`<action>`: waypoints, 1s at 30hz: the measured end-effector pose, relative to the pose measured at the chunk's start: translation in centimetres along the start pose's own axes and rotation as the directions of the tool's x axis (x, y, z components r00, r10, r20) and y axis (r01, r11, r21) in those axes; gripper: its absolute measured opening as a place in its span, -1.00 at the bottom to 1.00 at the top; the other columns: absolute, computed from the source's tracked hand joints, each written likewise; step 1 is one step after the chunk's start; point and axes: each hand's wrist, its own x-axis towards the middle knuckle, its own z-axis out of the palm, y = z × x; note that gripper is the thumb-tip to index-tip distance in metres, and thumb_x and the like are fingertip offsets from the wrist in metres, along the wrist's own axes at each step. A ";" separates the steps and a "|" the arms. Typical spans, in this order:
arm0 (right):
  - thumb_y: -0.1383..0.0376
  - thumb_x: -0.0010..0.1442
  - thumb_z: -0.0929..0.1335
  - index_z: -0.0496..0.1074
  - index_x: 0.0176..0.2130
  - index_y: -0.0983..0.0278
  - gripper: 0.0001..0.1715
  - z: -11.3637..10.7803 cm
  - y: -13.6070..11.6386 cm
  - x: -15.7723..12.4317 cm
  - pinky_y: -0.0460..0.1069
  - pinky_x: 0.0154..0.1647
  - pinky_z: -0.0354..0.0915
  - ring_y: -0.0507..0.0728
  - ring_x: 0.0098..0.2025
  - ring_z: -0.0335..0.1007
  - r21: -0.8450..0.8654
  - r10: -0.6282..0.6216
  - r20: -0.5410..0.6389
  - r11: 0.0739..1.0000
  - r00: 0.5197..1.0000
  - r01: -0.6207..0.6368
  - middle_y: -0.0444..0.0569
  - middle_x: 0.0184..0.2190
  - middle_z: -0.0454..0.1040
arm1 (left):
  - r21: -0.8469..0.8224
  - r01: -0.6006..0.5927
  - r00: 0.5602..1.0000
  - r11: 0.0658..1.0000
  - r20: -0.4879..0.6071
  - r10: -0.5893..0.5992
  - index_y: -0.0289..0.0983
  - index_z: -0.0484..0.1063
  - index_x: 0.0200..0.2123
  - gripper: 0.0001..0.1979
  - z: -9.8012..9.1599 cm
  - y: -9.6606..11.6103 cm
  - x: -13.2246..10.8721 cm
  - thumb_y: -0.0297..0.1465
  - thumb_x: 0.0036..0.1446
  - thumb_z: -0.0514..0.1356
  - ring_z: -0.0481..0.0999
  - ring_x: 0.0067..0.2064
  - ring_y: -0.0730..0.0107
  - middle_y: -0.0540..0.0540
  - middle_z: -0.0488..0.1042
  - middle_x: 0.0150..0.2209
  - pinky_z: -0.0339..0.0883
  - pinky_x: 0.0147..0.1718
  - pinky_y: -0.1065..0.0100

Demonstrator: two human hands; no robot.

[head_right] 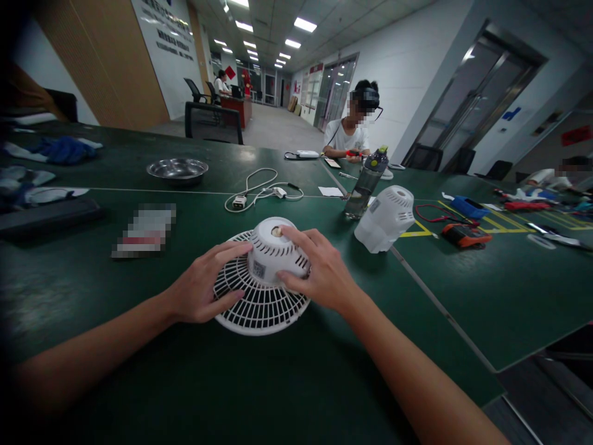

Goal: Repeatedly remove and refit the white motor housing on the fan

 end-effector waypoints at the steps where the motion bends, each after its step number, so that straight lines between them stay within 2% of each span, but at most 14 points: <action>1: 0.11 0.21 0.47 0.10 0.38 -0.05 -0.12 0.0 0.1 -0.1 0.32 0.05 0.43 0.33 0.05 0.42 -0.001 -0.001 0.001 1.000 1.000 0.001 0.06 0.13 0.39 | 0.006 0.008 1.000 1.000 0.011 -0.008 -0.14 0.05 0.41 -0.28 0.0 0.0 0.0 -0.22 0.25 0.22 0.35 0.32 -0.12 -0.27 0.33 0.34 0.28 0.26 -0.21; 4: 0.12 0.21 0.47 0.01 0.42 -0.04 -0.04 0.4 0.4 -0.4 0.37 0.11 0.41 0.38 0.12 0.42 0.015 0.006 -0.002 1.000 1.000 -0.006 0.08 0.20 0.37 | -0.001 0.083 0.997 0.997 -0.001 -0.083 -0.15 0.11 0.39 -0.34 -0.1 0.0 0.1 -0.20 0.28 0.18 0.40 0.28 -0.09 -0.25 0.37 0.31 0.29 0.24 -0.18; 7: 0.09 0.15 0.52 -0.15 0.46 -0.05 0.16 0.7 1.0 -0.7 0.46 0.24 0.31 0.47 0.28 0.31 0.059 0.019 0.016 0.998 1.000 -0.020 0.12 0.35 0.25 | -0.056 0.258 0.962 0.964 -0.077 -0.262 -0.19 0.16 0.37 -0.40 -0.2 -0.2 0.4 -0.18 0.32 0.14 0.42 0.26 -0.05 -0.26 0.40 0.29 0.28 0.24 -0.15; 9: 0.05 0.10 0.56 -0.24 0.47 -0.06 0.29 0.8 1.5 -0.9 0.50 0.29 0.24 0.50 0.35 0.24 0.101 0.061 0.039 0.993 0.997 -0.065 0.15 0.43 0.14 | -0.117 0.410 0.901 0.905 -0.103 -0.421 -0.23 0.18 0.36 -0.44 -0.4 -0.4 0.6 -0.18 0.38 0.08 0.39 0.29 -0.03 -0.27 0.39 0.30 0.27 0.25 -0.12; 12: -0.03 0.02 0.59 -0.31 0.47 -0.05 0.42 0.8 2.1 -1.0 0.54 0.29 0.21 0.53 0.36 0.24 0.169 0.136 0.107 0.974 0.985 -0.153 0.21 0.46 0.06 | -0.249 0.597 0.775 0.763 -0.069 -0.629 -0.27 0.26 0.31 -0.49 -0.7 -1.0 0.8 -0.14 0.44 -0.02 0.46 0.25 -0.02 -0.28 0.45 0.25 0.33 0.18 -0.06; 13: -0.04 0.00 0.60 -0.30 0.48 -0.04 0.45 0.8 2.3 -1.0 0.55 0.29 0.21 0.53 0.35 0.25 0.183 0.148 0.124 0.968 0.981 -0.170 0.22 0.46 0.07 | -0.288 0.632 0.743 0.719 -0.038 -0.668 -0.26 0.30 0.28 -0.49 -0.7 -1.2 0.8 -0.12 0.44 -0.04 0.52 0.19 -0.01 -0.26 0.50 0.21 0.37 0.12 -0.04; 15: -0.03 -0.02 0.61 -0.26 0.48 -0.03 0.44 0.8 2.4 -1.1 0.56 0.31 0.19 0.53 0.35 0.25 0.191 0.155 0.120 0.966 0.981 -0.176 0.21 0.45 0.09 | -0.348 0.660 0.714 0.666 0.015 -0.700 -0.23 0.36 0.23 -0.50 -0.7 -1.6 0.7 -0.08 0.43 -0.03 0.60 0.06 0.01 -0.22 0.58 0.11 0.43 0.02 0.00; 17: 0.00 -0.03 0.62 -0.17 0.47 -0.03 0.39 0.8 2.4 -1.1 0.55 0.29 0.22 0.51 0.32 0.30 0.206 0.163 0.087 0.962 0.983 -0.177 0.19 0.42 0.18 | -0.429 0.645 0.710 0.632 0.032 -0.703 -0.22 0.38 0.21 -0.50 -0.6 -1.9 0.6 -0.05 0.41 0.01 0.62 0.01 0.01 -0.19 0.61 0.06 0.45 -0.03 0.03; 20: 0.05 -0.07 0.64 -0.05 0.45 0.03 0.35 1.1 2.1 -1.1 0.52 0.20 0.33 0.47 0.18 0.46 0.297 0.225 0.040 0.928 0.974 -0.227 0.16 0.23 0.43 | -0.601 0.564 0.716 0.567 0.013 -0.698 -0.25 0.35 0.21 -0.48 -0.6 -2.1 0.4 -0.03 0.40 0.02 0.62 0.03 0.03 -0.22 0.60 0.08 0.48 -0.04 0.06; 22: 0.06 -0.09 0.65 0.00 0.43 0.06 0.32 1.2 1.9 -1.1 0.48 0.18 0.38 0.44 0.14 0.49 0.424 0.301 -0.004 0.864 0.953 -0.272 0.14 0.17 0.50 | -0.660 0.499 0.728 0.561 -0.032 -0.685 -0.26 0.35 0.20 -0.48 -0.7 -2.2 0.3 -0.04 0.42 -0.02 0.62 0.03 0.05 -0.23 0.59 0.09 0.48 0.00 0.06; 24: 0.07 -0.08 0.64 0.10 0.38 0.10 0.22 1.5 1.7 -1.0 0.41 0.20 0.41 0.41 0.16 0.48 0.574 0.388 -0.052 0.766 0.920 -0.290 0.13 0.19 0.48 | -0.660 0.438 0.747 0.610 -0.110 -0.656 -0.26 0.37 0.19 -0.50 -0.7 -2.3 0.2 -0.06 0.44 -0.05 0.58 0.09 0.06 -0.24 0.56 0.13 0.45 0.07 0.05; 26: 0.04 -0.02 0.60 0.21 0.30 0.14 0.02 1.9 1.8 -0.9 0.36 0.17 0.45 0.39 0.13 0.51 0.695 0.464 -0.061 0.655 0.884 -0.296 0.13 0.17 0.50 | -0.636 0.381 0.770 0.671 -0.183 -0.611 -0.24 0.37 0.20 -0.52 -0.6 -2.6 0.1 -0.08 0.44 -0.04 0.52 0.17 0.04 -0.24 0.50 0.19 0.43 0.11 0.04; 28: -0.04 0.14 0.48 0.28 0.25 0.16 -0.20 2.3 1.8 -1.0 0.35 0.10 0.49 0.38 0.04 0.57 0.752 0.495 -0.024 0.581 0.868 -0.311 0.12 0.08 0.56 | -0.624 0.376 0.781 0.685 -0.185 -0.597 -0.21 0.37 0.22 -0.52 -0.3 -3.0 0.0 -0.09 0.44 -0.04 0.49 0.19 0.03 -0.24 0.50 0.17 0.43 0.11 0.02; 30: -0.11 0.34 0.26 0.28 0.27 0.14 -0.34 3.0 1.9 -1.2 0.36 0.04 0.52 0.36 -0.02 0.60 0.720 0.425 0.021 0.621 0.905 -0.309 0.12 -0.01 0.61 | -0.624 0.423 0.787 0.657 -0.106 -0.607 -0.20 0.35 0.25 -0.52 0.0 -3.3 0.1 -0.10 0.39 0.10 0.52 0.14 0.04 -0.21 0.54 0.09 0.44 0.11 0.00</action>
